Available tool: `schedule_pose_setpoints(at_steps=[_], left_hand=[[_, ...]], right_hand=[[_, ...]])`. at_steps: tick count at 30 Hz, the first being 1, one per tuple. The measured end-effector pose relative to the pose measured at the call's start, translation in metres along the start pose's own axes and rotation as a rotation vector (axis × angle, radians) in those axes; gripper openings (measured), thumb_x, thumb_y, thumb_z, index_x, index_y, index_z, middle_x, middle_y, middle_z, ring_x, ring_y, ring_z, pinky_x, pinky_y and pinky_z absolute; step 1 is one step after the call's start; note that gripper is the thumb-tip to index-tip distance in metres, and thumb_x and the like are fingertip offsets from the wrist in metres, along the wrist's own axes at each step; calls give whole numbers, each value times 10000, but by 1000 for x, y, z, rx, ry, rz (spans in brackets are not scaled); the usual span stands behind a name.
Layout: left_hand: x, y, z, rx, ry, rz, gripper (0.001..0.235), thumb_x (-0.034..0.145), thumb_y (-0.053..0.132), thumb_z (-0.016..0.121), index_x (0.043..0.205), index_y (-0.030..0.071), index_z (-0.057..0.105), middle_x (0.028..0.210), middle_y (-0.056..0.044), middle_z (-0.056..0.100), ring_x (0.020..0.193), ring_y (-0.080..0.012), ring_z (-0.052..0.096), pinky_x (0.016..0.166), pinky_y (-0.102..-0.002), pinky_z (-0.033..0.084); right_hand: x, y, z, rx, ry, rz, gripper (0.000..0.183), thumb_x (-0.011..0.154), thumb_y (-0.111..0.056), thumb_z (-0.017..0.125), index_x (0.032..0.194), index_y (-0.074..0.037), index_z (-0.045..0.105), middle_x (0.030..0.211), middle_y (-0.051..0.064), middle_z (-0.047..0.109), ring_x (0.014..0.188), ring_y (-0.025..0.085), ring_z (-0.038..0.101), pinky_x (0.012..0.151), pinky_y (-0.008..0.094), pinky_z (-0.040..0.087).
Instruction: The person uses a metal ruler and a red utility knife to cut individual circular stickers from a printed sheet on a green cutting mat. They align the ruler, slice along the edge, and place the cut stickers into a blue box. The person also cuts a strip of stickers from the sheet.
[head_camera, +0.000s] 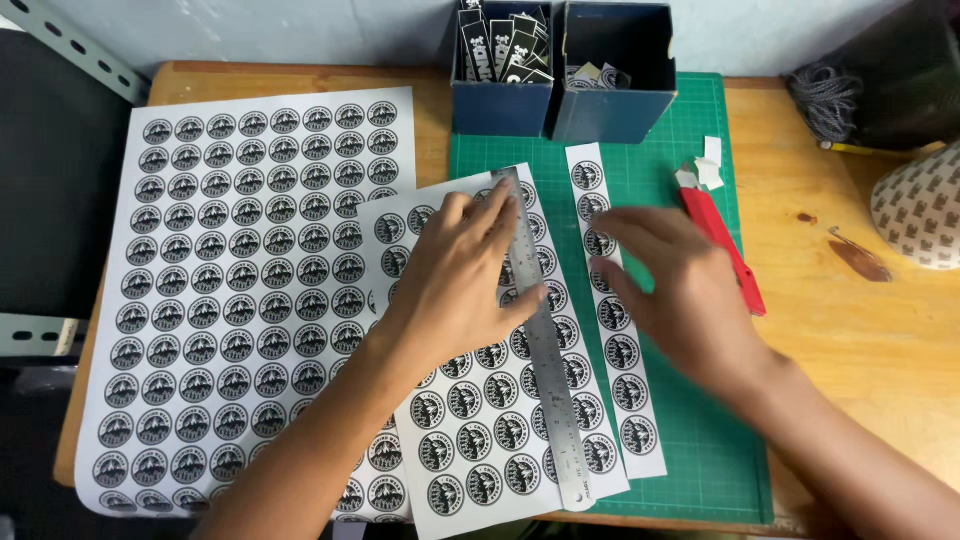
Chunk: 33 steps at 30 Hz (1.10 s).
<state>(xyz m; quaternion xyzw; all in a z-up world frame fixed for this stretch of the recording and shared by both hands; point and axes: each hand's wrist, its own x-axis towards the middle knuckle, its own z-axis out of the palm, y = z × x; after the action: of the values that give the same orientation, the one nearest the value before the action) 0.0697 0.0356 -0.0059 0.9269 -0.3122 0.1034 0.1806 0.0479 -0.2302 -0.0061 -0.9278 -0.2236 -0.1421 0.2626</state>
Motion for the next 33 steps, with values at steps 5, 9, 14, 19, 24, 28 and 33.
schedule_pose_setpoints(at_steps=[5,9,14,19,24,28,33], left_hand=[[-4,-6,-8,135,-142,-31,1086,879,713,853,1585,-70,587,1688,-240,585,1299,-412,604,1014,-567,563],[-7,-17,-10,224,-225,-66,1146,929,782,814,1688,-9,480,1792,-162,493,1418,-396,555,1066,-580,549],[-12,-19,-14,197,-354,-101,1423,881,968,774,1776,-7,250,1895,-184,198,1630,-462,308,1258,-647,346],[-15,-13,1,174,-274,-67,1539,829,1067,759,1776,-35,254,1904,-196,176,1665,-471,285,1295,-661,309],[-11,-7,26,188,-207,-54,1533,876,1122,580,1800,-31,174,1903,-222,145,1721,-454,228,1371,-628,214],[-12,-7,19,164,-185,-24,1498,889,1107,522,1794,-42,197,1901,-223,172,1717,-457,255,1364,-638,243],[-11,-9,18,191,-207,-36,1546,858,1137,550,1804,-26,171,1906,-212,156,1712,-465,248,1362,-634,244]], right_hand=[[-29,-37,5,6,-145,-180,421,1109,-208,661,1484,-17,686,1542,184,690,1517,420,606,1226,611,470],[-33,-37,14,17,-263,-275,598,1165,-267,578,1686,13,490,1802,195,471,1701,376,403,1408,639,233],[-39,-37,16,-189,-283,-381,699,1169,-339,545,1766,-23,367,1873,173,346,1743,311,329,1418,594,202],[-44,-35,9,-261,-261,-378,690,1174,-364,508,1756,-14,385,1867,176,353,1740,297,330,1434,582,177],[-49,-20,-2,-238,-285,-341,679,1181,-323,465,1778,-23,343,1880,174,331,1747,307,317,1430,590,174],[-46,-14,-1,-160,-309,-332,667,1189,-293,442,1785,-19,321,1887,188,307,1760,329,281,1431,596,154],[-40,-13,-2,-55,-298,-319,640,1190,-244,450,1774,-7,341,1878,228,315,1749,377,319,1425,608,171]])
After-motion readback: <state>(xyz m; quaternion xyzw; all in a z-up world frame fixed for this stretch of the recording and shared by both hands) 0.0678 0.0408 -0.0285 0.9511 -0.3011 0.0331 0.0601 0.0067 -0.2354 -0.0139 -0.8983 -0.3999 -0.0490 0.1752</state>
